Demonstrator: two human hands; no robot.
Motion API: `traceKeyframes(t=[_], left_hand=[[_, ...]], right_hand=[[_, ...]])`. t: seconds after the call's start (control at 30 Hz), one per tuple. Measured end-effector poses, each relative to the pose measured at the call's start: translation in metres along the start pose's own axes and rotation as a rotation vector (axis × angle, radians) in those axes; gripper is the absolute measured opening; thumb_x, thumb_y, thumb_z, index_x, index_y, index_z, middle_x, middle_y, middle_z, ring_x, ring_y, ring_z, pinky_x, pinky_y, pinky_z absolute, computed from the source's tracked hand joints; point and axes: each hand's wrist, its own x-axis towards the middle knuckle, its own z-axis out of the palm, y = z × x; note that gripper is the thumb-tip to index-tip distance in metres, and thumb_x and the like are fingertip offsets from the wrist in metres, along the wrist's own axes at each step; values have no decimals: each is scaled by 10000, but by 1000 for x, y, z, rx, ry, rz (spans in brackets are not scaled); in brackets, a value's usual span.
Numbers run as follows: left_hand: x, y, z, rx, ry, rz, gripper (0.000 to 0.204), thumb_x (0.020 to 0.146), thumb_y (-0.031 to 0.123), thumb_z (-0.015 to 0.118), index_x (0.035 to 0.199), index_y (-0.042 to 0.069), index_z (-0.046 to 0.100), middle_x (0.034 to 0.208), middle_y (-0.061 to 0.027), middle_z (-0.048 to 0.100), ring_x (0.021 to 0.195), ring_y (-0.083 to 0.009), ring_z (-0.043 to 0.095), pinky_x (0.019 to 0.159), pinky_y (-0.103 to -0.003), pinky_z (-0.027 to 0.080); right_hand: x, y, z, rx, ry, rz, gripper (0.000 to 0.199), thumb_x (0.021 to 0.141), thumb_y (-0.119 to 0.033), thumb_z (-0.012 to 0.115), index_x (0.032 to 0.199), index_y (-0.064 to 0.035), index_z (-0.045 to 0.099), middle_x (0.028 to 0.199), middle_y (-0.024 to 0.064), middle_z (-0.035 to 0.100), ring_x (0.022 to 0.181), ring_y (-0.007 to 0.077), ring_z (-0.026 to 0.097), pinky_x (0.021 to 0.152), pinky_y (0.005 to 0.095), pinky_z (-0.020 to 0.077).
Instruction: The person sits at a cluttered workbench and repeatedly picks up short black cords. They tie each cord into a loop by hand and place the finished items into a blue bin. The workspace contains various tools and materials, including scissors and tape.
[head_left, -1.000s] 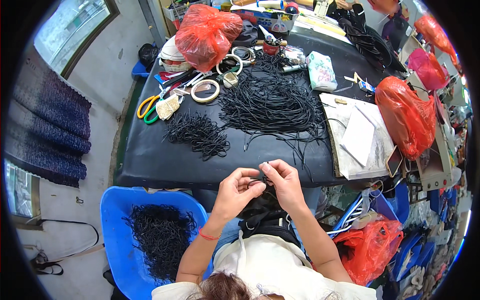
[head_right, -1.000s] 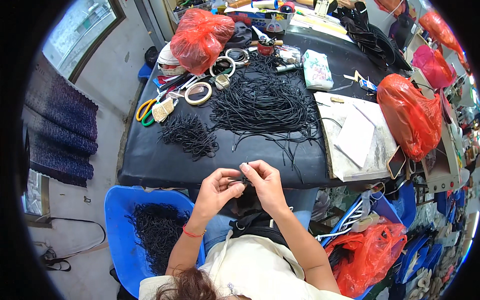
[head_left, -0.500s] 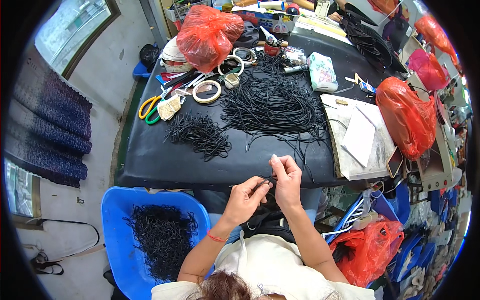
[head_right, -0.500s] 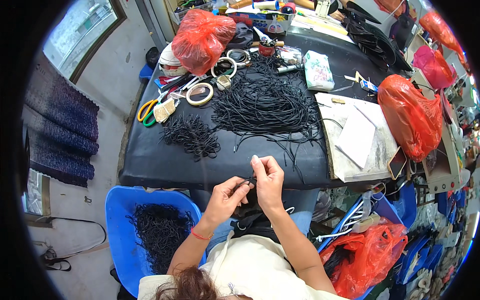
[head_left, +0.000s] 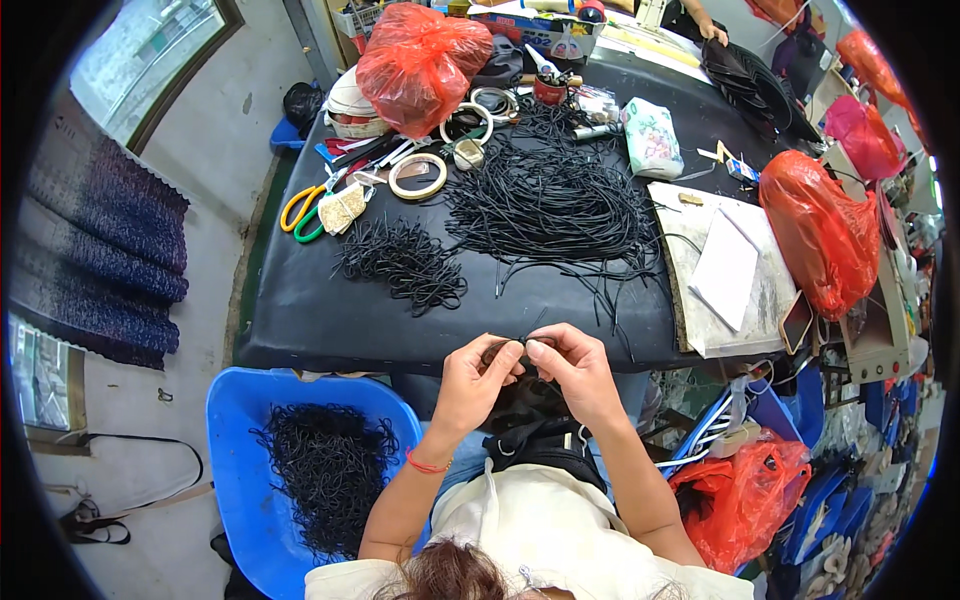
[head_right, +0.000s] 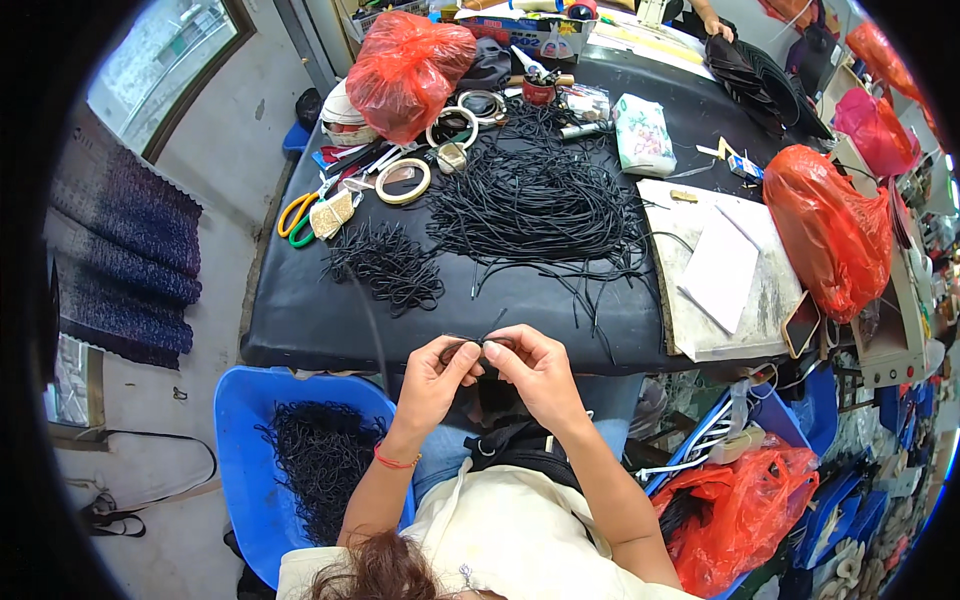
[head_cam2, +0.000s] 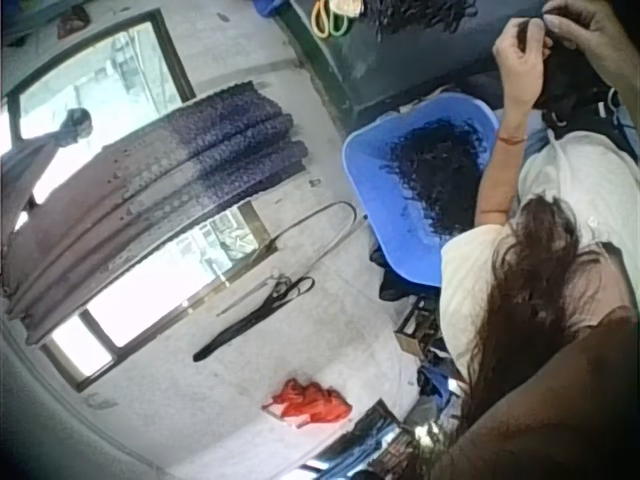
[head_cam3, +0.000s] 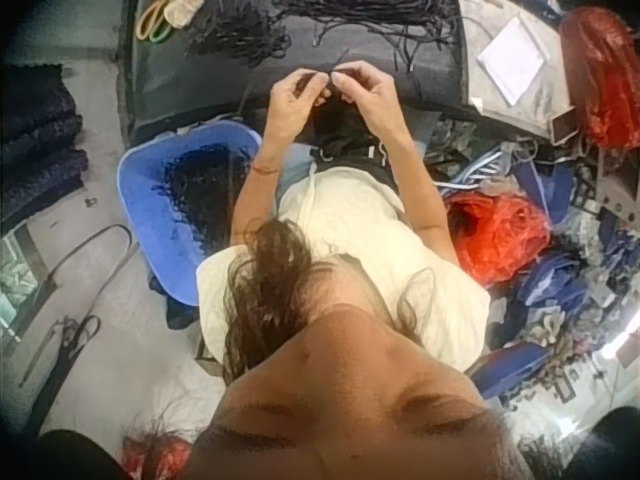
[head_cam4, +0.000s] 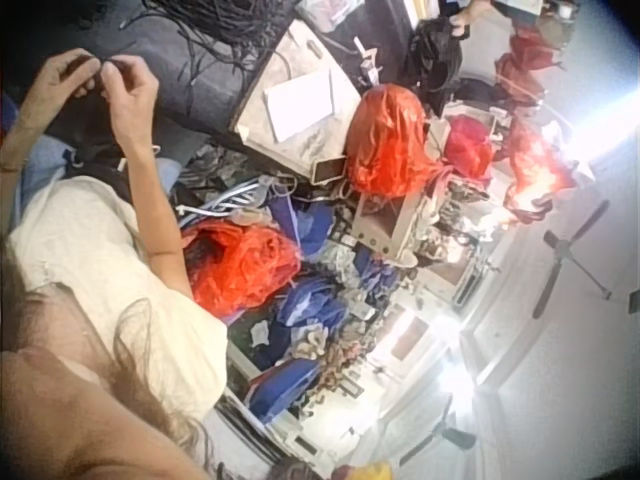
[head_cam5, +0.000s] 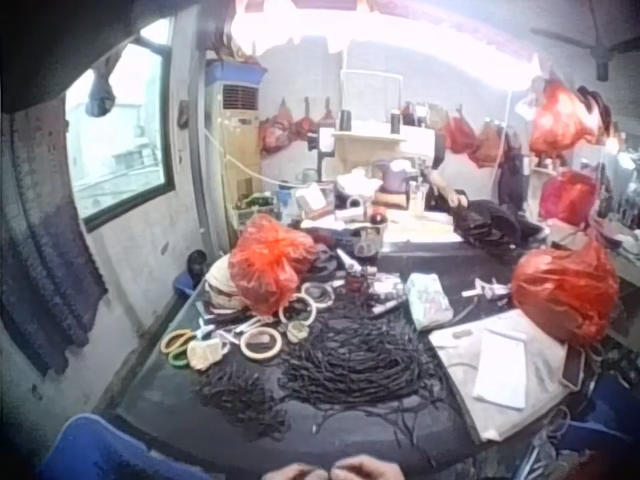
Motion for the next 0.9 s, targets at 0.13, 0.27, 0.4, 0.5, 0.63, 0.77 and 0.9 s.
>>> traceKeyframes(t=[0.13,0.27,0.4,0.5,0.63,0.77,0.9], left_hand=[[-2,-2,4,-52,33,-20,212,904,211,567,871,8,617,688,2,577,605,-32,493,558,-175,409],[-1,-5,4,-104,24,-36,224,905,224,565,855,12,616,682,9,569,597,-31,485,546,-172,397],[0,-5,0,-131,-24,-75,210,908,216,558,885,15,612,715,14,570,634,-48,512,597,-182,431],[3,1,15,-254,149,68,193,908,190,553,955,12,611,779,0,600,714,-73,566,682,-210,474],[7,3,12,-464,37,0,196,909,163,541,1023,16,604,852,-42,632,797,-101,601,748,-242,492],[5,15,-6,-346,-101,-82,176,911,144,534,994,12,615,820,-48,636,728,-83,582,699,-218,481],[2,14,-3,-246,-177,-69,159,912,147,524,931,20,619,802,-45,633,696,-81,577,660,-221,477]], right_hand=[[-1,3,-3,-19,-27,3,152,858,-124,601,949,-4,620,745,-27,580,637,24,466,554,176,373],[-4,2,-7,44,-48,59,149,852,-72,581,971,11,617,752,-20,569,644,28,452,562,181,364],[-1,5,-15,234,-99,187,162,844,-50,578,985,22,611,765,-11,567,644,28,443,564,188,364],[-1,3,-5,348,-60,163,194,865,-113,582,1012,12,596,745,-24,553,609,34,418,537,182,341],[-7,2,14,216,44,60,161,864,-125,601,966,-2,581,766,-13,566,638,32,463,569,177,380],[-6,-6,3,-261,268,-209,187,841,-148,637,960,-13,587,873,22,587,729,58,542,640,196,427],[13,-9,7,-207,-40,-298,211,880,-189,589,987,-9,613,911,43,582,725,78,546,610,201,425]])
